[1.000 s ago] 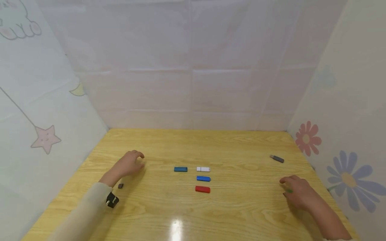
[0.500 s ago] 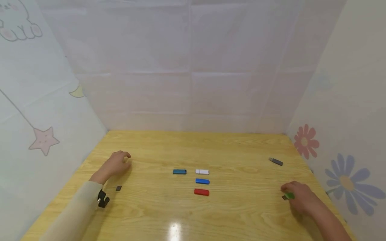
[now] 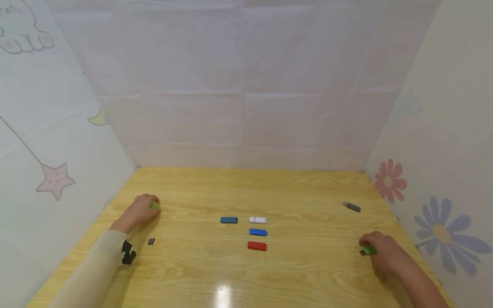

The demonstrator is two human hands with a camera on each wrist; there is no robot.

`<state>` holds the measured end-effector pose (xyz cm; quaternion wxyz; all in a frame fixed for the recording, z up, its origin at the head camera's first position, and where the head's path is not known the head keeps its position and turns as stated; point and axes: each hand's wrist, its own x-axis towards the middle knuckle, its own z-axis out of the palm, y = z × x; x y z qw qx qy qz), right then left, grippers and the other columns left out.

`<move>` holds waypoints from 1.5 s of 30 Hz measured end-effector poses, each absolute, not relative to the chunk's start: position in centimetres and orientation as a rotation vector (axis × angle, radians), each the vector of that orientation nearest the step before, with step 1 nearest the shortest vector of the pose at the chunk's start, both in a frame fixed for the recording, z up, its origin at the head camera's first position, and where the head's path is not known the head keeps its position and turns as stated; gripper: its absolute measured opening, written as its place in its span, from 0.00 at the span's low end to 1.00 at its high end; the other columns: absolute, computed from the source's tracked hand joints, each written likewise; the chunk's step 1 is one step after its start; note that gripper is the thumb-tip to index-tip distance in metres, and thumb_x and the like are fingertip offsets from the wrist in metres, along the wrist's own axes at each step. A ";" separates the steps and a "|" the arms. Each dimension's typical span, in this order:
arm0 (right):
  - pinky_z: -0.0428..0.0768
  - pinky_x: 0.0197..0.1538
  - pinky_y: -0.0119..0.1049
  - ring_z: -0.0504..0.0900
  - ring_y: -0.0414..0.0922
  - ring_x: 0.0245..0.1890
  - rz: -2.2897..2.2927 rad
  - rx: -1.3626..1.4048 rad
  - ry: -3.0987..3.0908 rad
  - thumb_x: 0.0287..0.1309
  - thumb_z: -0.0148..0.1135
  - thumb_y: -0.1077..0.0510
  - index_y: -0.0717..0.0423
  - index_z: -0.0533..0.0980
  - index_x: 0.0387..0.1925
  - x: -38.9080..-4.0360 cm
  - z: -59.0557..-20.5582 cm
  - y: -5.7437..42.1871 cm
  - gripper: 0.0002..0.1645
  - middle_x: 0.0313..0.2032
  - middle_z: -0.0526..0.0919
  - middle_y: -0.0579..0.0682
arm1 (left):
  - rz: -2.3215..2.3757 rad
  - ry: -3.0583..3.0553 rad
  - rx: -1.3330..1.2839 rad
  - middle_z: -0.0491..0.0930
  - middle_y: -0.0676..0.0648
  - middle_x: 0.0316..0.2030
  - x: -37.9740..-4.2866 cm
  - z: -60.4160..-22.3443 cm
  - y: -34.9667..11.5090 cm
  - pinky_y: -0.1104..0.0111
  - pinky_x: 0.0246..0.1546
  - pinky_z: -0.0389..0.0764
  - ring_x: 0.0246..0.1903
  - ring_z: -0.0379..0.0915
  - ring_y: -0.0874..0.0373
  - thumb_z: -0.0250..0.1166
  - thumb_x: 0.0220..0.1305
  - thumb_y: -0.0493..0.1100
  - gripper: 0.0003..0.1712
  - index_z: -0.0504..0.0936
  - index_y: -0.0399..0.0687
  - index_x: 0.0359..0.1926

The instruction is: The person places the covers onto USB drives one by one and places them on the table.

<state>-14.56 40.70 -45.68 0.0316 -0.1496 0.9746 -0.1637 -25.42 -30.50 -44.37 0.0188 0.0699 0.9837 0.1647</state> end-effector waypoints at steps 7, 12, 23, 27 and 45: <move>0.79 0.40 0.46 0.79 0.51 0.35 -0.423 -0.543 3.081 0.40 0.66 0.73 0.52 0.77 0.35 -14.8 -46.6 41.2 0.19 0.34 0.77 0.45 | 0.457 3.056 0.195 0.69 0.30 0.54 -25.8 -44.3 -30.5 0.42 0.53 0.65 0.55 0.60 0.31 0.56 0.66 0.43 0.20 0.73 0.34 0.53; 0.79 0.39 0.47 0.79 0.50 0.35 -0.441 -0.523 3.061 0.45 0.65 0.72 0.52 0.76 0.34 -15.0 -46.2 41.2 0.16 0.33 0.77 0.45 | 0.425 3.067 0.195 0.72 0.31 0.49 -26.0 -44.3 -30.6 0.44 0.52 0.68 0.52 0.66 0.33 0.57 0.65 0.41 0.18 0.75 0.31 0.50; 0.77 0.38 0.45 0.75 0.44 0.33 -0.457 -0.427 2.993 0.49 0.64 0.68 0.52 0.75 0.32 -15.1 -45.6 41.1 0.10 0.31 0.73 0.46 | 0.494 3.067 0.129 0.78 0.37 0.37 -25.8 -43.6 -30.6 0.54 0.39 0.76 0.36 0.74 0.45 0.59 0.64 0.38 0.11 0.78 0.31 0.40; 0.76 0.37 0.42 0.73 0.42 0.32 -0.459 -0.419 2.975 0.48 0.65 0.68 0.52 0.74 0.32 -15.1 -45.7 41.2 0.11 0.30 0.72 0.46 | 0.496 3.058 0.128 0.79 0.38 0.35 -25.7 -43.6 -30.7 0.54 0.37 0.76 0.35 0.75 0.46 0.59 0.64 0.38 0.10 0.78 0.32 0.39; 0.71 0.31 0.31 0.67 0.36 0.28 -0.432 -0.396 2.968 0.48 0.66 0.66 0.51 0.70 0.28 -14.7 -45.5 41.1 0.12 0.27 0.71 0.43 | 0.614 3.035 0.057 0.78 0.41 0.36 -26.2 -44.2 -31.0 0.58 0.34 0.74 0.33 0.72 0.50 0.60 0.63 0.39 0.10 0.74 0.37 0.42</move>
